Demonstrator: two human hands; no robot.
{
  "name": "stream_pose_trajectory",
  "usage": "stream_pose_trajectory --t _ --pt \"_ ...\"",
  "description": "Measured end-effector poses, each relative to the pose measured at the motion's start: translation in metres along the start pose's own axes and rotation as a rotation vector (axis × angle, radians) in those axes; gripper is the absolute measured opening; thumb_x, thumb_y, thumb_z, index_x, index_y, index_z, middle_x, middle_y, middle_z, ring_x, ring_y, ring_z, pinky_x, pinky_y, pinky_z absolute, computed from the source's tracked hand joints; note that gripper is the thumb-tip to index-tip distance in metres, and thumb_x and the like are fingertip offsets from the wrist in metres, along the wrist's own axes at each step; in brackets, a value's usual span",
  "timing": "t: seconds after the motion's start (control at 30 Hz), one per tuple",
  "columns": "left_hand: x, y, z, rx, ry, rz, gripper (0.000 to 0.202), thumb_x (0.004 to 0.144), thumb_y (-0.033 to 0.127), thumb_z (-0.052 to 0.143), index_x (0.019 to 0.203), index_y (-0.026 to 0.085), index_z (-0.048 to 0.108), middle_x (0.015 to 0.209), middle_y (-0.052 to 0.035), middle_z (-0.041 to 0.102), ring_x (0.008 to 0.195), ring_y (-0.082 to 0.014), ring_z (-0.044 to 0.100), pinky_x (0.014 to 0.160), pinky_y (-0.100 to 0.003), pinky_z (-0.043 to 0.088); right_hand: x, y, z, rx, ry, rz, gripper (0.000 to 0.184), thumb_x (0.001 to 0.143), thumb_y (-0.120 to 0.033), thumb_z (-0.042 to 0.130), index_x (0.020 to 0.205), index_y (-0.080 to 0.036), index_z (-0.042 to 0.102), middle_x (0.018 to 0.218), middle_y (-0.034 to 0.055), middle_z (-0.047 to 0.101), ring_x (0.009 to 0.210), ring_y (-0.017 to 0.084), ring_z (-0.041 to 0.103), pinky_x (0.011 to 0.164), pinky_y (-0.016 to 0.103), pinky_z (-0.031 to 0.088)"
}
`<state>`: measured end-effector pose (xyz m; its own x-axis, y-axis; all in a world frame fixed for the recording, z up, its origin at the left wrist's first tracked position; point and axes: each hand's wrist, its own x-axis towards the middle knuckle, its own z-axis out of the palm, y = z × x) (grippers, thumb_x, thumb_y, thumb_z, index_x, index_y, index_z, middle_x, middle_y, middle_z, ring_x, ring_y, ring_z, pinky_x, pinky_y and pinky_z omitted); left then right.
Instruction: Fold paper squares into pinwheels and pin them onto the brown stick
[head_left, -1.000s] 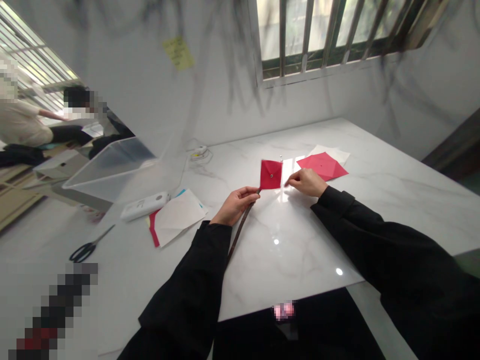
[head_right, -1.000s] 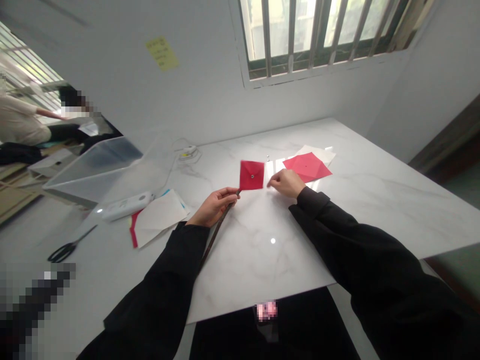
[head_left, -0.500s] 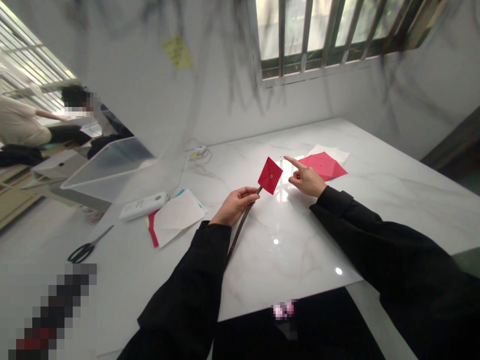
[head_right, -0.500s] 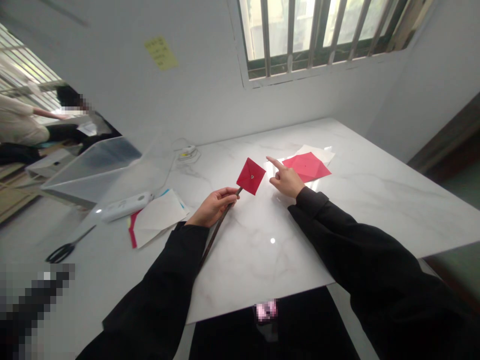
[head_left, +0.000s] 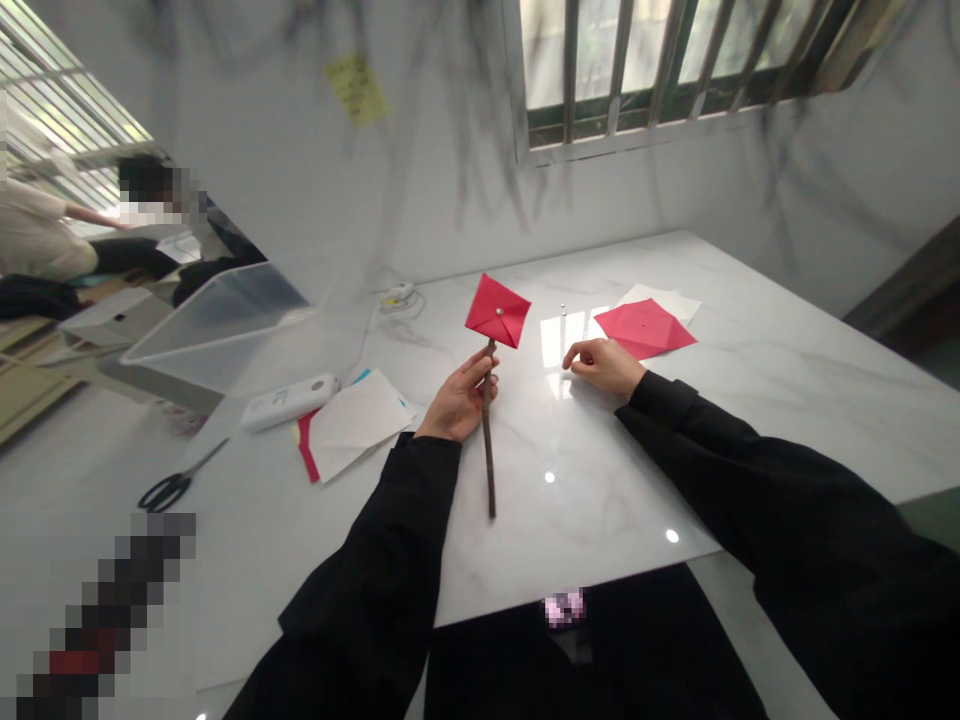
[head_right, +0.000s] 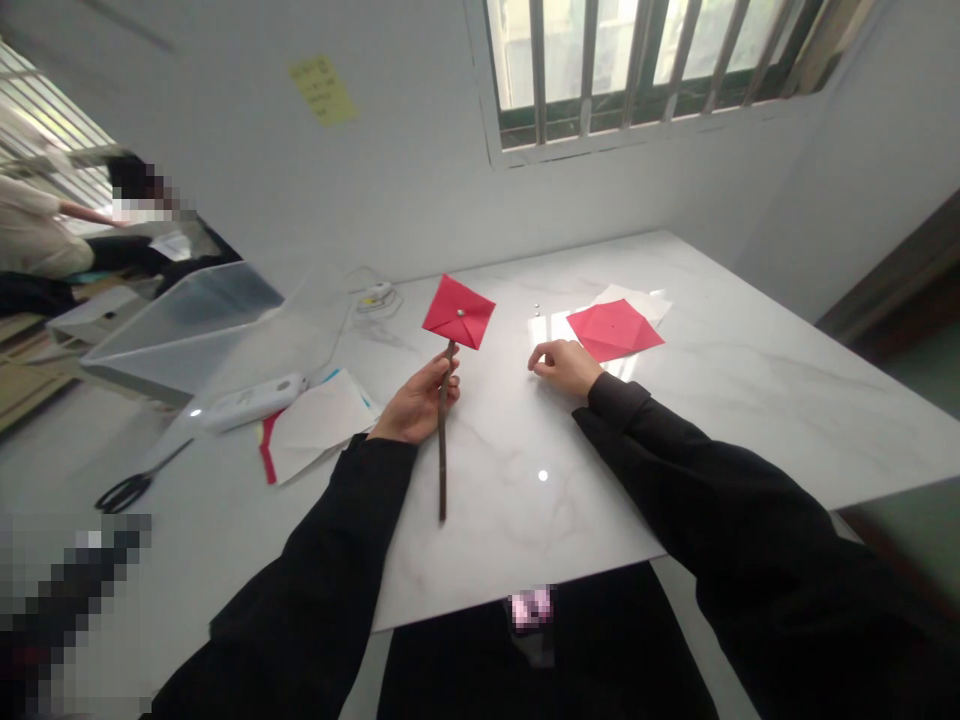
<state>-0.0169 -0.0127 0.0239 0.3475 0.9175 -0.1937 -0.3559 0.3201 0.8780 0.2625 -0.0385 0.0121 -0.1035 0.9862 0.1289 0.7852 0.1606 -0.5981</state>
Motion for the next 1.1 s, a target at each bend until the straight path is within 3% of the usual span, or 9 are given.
stream_pose_trajectory --t 0.1,0.23,0.33,0.47,0.67,0.83,0.93,1.1 --pt "0.003 0.000 -0.002 -0.050 0.034 0.012 0.039 0.070 0.028 0.092 0.106 0.024 0.077 0.098 0.0006 0.073 0.073 -0.0070 0.060 0.068 -0.021 0.050 -0.002 -0.008 0.008 0.142 -0.029 -0.044 0.030 0.089 -0.030 0.057 0.102 -0.016 0.079 0.058 -0.0037 0.052 0.058 0.012 0.043 0.061 0.027 0.030" --pt "0.004 -0.006 0.003 -0.020 0.020 0.053 0.041 0.069 0.028 0.094 0.105 0.024 0.076 0.098 0.0019 0.073 0.077 -0.0069 0.063 0.074 -0.022 0.051 -0.006 -0.028 0.018 0.458 -0.270 -0.060 0.051 0.095 -0.055 0.055 0.110 -0.011 0.077 0.065 -0.0027 0.056 0.057 0.010 0.042 0.058 0.026 0.030" --pt "0.003 -0.011 0.009 -0.021 -0.016 0.054 0.041 0.067 0.027 0.095 0.102 0.021 0.074 0.096 0.0025 0.073 0.077 -0.0064 0.063 0.075 -0.020 0.050 -0.007 -0.042 0.028 0.631 -0.412 -0.066 0.061 0.095 -0.064 0.055 0.113 -0.010 0.076 0.066 -0.0031 0.056 0.053 0.008 0.036 0.054 0.025 0.027" --pt "0.004 -0.017 0.012 -0.029 -0.070 0.077 0.039 0.065 0.025 0.095 0.096 0.017 0.072 0.087 0.0014 0.071 0.071 -0.0076 0.062 0.067 -0.021 0.048 -0.002 -0.054 0.044 0.797 -0.392 -0.080 0.062 0.090 -0.068 0.060 0.102 -0.009 0.076 0.060 -0.0051 0.047 0.053 0.008 0.034 0.053 0.025 0.024" --pt "0.008 -0.016 0.007 -0.062 -0.030 0.067 0.030 0.073 0.021 0.089 0.098 0.018 0.073 0.091 -0.0005 0.072 0.074 -0.0084 0.063 0.070 -0.021 0.051 0.000 -0.057 0.049 0.816 -0.386 -0.078 0.052 0.088 -0.062 0.067 0.094 -0.011 0.076 0.060 -0.0041 0.050 0.054 0.008 0.038 0.054 0.025 0.025" --pt "0.012 -0.011 0.000 -0.174 0.052 0.109 0.021 0.081 0.028 0.083 0.098 0.023 0.071 0.094 -0.0007 0.071 0.083 -0.0125 0.065 0.078 -0.024 0.052 -0.005 -0.055 0.042 0.755 -0.517 -0.100 0.050 0.088 -0.060 0.070 0.095 -0.011 0.079 0.061 -0.0023 0.056 0.055 0.008 0.042 0.054 0.025 0.027" --pt "0.013 -0.011 -0.002 -0.215 0.044 0.124 0.026 0.083 0.038 0.082 0.103 0.024 0.071 0.095 -0.0020 0.071 0.084 -0.0146 0.064 0.079 -0.025 0.053 -0.005 -0.055 0.039 0.712 -0.603 -0.133 0.051 0.088 -0.060 0.070 0.097 -0.011 0.080 0.062 -0.0005 0.061 0.055 0.008 0.043 0.053 0.024 0.027" --pt "0.013 -0.013 -0.002 -0.190 0.013 0.122 0.027 0.081 0.034 0.085 0.101 0.025 0.071 0.091 0.0004 0.070 0.081 -0.0128 0.063 0.078 -0.024 0.051 -0.007 -0.056 0.035 0.678 -0.682 -0.152 0.048 0.088 -0.058 0.073 0.097 -0.011 0.081 0.065 0.0013 0.066 0.053 0.008 0.043 0.051 0.023 0.028"
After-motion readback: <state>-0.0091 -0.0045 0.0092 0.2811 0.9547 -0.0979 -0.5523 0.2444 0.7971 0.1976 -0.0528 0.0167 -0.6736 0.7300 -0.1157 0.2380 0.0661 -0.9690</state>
